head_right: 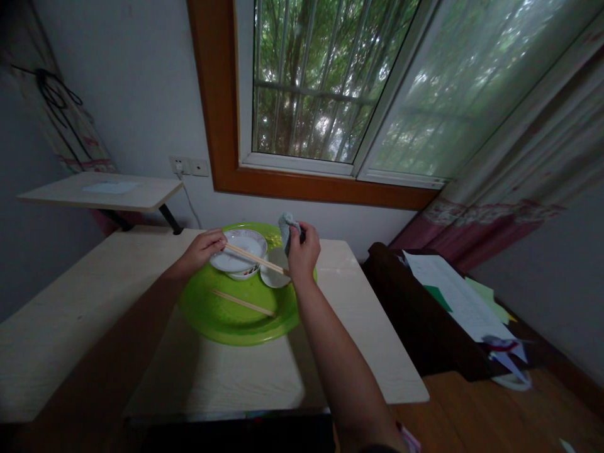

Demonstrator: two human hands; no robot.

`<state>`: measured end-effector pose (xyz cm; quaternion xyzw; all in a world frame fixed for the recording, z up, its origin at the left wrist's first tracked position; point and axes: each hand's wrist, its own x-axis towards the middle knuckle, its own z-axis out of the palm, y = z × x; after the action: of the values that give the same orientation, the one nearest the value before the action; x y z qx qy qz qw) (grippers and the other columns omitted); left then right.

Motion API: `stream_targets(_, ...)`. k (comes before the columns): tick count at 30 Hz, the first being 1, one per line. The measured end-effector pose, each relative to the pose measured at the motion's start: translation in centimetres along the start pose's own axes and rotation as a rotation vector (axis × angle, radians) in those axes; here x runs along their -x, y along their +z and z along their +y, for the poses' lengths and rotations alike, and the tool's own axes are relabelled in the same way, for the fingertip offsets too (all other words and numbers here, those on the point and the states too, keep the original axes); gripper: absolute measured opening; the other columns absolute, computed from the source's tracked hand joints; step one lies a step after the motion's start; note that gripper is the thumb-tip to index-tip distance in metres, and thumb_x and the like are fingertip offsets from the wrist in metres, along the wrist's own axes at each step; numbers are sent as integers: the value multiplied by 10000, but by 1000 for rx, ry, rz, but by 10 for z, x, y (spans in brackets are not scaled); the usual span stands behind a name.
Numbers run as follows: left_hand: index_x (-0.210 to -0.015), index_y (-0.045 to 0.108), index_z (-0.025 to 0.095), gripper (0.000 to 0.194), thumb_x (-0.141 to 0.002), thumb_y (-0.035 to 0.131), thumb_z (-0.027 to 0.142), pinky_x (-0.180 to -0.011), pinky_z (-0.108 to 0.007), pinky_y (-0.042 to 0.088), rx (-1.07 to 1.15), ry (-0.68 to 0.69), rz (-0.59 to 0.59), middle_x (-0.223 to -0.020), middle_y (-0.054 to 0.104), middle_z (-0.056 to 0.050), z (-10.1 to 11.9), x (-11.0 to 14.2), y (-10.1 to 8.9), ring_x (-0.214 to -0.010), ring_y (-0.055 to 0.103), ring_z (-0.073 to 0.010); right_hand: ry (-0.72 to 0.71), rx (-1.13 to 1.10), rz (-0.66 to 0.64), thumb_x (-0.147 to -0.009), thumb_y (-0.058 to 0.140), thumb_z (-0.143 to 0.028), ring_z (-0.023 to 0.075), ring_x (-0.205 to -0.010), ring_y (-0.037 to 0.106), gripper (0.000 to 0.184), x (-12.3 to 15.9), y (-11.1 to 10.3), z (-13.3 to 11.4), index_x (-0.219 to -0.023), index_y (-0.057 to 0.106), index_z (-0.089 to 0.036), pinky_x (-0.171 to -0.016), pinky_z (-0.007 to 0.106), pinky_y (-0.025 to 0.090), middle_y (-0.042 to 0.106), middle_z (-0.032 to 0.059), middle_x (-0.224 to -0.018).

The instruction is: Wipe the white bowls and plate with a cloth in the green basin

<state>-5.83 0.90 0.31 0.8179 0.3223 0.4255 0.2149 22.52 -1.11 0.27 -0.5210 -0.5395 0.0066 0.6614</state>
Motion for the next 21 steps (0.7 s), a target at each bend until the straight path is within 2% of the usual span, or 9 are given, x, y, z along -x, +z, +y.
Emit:
stream_targets(5,-667,573,175,362,-931,499,412,-719,-309,404,-11,68,-131,-734,551,-36,7,1,-2,-755,542,-192,-5,26,-68,-929,570,-427,202,-858,595,297,1,1,-1,-1049,688,-182,-796,321,460,696,59,-960)
stream_targets(12,-577,527,188,365,-905,511,347,-683,-302,397,-86,75,-211,-648,518,-21,13,0,0,-688,520,-169,-8,61,-127,-929,571,-429,205,-826,596,291,2,3,-5,-1035,689,-185,-789,329,467,702,63,-950)
stream_targets(15,-611,550,186,325,-902,517,326,-728,-307,413,-136,108,-179,-689,549,-30,12,0,2,-730,536,-176,-21,60,-153,-933,569,-428,204,-829,600,292,3,5,-6,-1037,691,-184,-784,325,468,703,65,-954)
stream_targets(21,-673,574,184,272,-913,514,297,-775,-317,429,-230,118,-42,-769,576,-48,9,3,2,-814,558,-193,-70,53,-181,-942,570,-395,207,-854,609,259,6,7,-6,-1032,690,-183,-800,329,468,703,66,-971)
